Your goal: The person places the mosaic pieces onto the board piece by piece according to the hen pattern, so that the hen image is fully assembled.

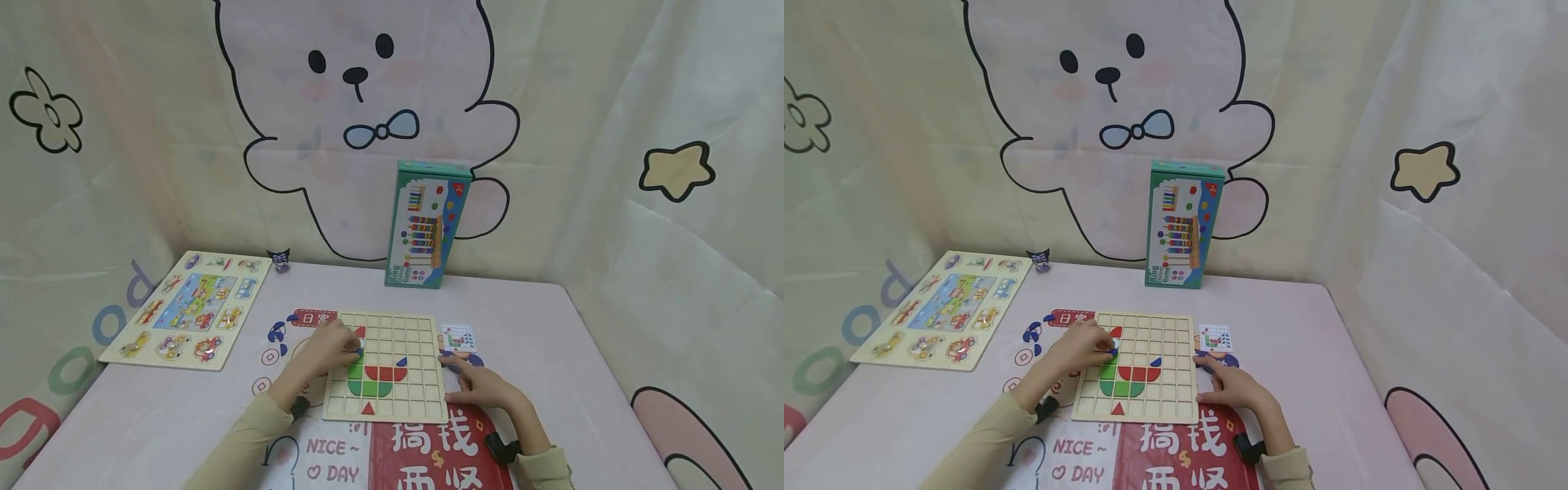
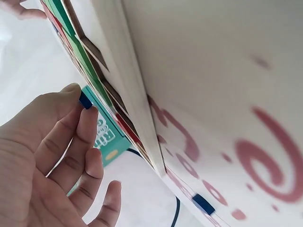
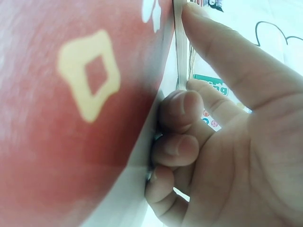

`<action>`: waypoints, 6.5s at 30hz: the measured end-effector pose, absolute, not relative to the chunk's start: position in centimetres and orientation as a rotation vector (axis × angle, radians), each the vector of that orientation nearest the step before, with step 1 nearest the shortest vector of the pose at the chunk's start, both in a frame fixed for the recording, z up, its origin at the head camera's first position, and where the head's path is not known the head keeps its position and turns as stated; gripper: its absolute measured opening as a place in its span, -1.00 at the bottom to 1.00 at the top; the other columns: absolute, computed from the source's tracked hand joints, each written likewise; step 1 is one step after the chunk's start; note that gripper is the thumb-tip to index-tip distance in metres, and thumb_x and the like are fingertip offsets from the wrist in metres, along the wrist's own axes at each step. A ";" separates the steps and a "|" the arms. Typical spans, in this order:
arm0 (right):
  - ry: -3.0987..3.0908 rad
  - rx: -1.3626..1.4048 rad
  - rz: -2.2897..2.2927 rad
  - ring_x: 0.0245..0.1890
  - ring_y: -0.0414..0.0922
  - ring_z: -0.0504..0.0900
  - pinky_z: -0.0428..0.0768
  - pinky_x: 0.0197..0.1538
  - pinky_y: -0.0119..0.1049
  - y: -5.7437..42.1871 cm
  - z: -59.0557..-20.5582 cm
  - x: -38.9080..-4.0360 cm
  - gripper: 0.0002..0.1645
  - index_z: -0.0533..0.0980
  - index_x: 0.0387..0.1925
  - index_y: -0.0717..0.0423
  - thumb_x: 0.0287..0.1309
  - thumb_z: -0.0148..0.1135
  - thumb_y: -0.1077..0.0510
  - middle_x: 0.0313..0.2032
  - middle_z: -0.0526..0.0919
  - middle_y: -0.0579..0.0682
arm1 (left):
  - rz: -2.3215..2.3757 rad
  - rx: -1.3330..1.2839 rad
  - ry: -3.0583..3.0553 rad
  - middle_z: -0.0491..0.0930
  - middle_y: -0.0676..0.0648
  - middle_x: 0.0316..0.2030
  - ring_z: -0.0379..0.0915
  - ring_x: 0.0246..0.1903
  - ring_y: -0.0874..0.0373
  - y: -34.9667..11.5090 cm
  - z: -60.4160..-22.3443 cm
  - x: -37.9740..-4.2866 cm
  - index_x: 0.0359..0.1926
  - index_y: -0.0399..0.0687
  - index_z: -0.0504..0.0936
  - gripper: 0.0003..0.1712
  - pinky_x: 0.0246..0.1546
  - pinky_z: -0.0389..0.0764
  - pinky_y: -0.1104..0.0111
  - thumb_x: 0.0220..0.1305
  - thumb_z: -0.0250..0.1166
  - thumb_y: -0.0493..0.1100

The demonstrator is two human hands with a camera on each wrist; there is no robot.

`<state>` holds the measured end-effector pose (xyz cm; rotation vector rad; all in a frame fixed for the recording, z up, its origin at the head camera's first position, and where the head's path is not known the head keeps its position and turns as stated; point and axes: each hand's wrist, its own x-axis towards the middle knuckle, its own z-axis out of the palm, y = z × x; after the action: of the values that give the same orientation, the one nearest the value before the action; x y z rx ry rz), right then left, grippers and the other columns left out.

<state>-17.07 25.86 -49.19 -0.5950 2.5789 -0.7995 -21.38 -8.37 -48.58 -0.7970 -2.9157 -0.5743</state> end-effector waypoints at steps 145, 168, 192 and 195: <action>2.604 -0.588 -0.779 -0.69 -0.32 0.27 0.26 -0.56 -0.45 25.7 -48.8 -16.8 -0.19 0.24 0.30 -0.07 0.03 0.28 -0.14 -0.66 0.36 -0.17 | -0.856 -0.383 -3.005 0.59 0.02 -0.28 0.39 -0.23 0.02 -19.1 -47.6 -20.7 -0.15 0.03 0.66 -0.77 -0.25 0.40 0.17 0.11 0.31 -0.17; 2.601 -0.576 -0.778 -0.69 -0.31 0.28 0.28 -0.57 -0.44 25.7 -48.9 -16.9 -0.17 0.23 0.31 -0.09 0.03 0.28 -0.15 -0.65 0.37 -0.16 | -0.883 -0.247 -3.094 0.56 -0.17 -0.03 0.35 -0.04 -0.10 -22.5 -48.2 -21.3 -0.11 0.01 0.66 -0.68 -0.09 0.37 -0.01 0.04 0.33 -0.24; 2.610 -0.552 -0.751 -0.68 -0.28 0.29 0.28 -0.57 -0.43 25.8 -48.9 -16.9 -0.16 0.21 0.32 -0.12 0.03 0.27 -0.18 -0.65 0.38 -0.15 | -0.813 -0.170 -3.130 0.59 -0.06 -0.35 0.39 -0.34 0.06 -23.4 -48.6 -21.6 -0.22 -0.10 0.64 -0.78 -0.27 0.39 0.19 0.04 0.34 -0.23; 2.610 -0.552 -0.749 -0.69 -0.28 0.29 0.28 -0.57 -0.43 25.8 -48.9 -16.9 -0.16 0.21 0.32 -0.11 0.03 0.27 -0.18 -0.65 0.38 -0.15 | -0.829 -0.147 -3.135 0.59 -0.06 -0.35 0.41 -0.33 0.07 -23.3 -48.6 -21.5 -0.23 -0.13 0.64 -0.80 -0.23 0.43 0.17 0.05 0.34 -0.23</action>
<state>-16.91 25.79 -48.94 -0.5520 2.6100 -0.7493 -21.51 -23.30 -48.57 -0.1473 -3.1354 -0.8292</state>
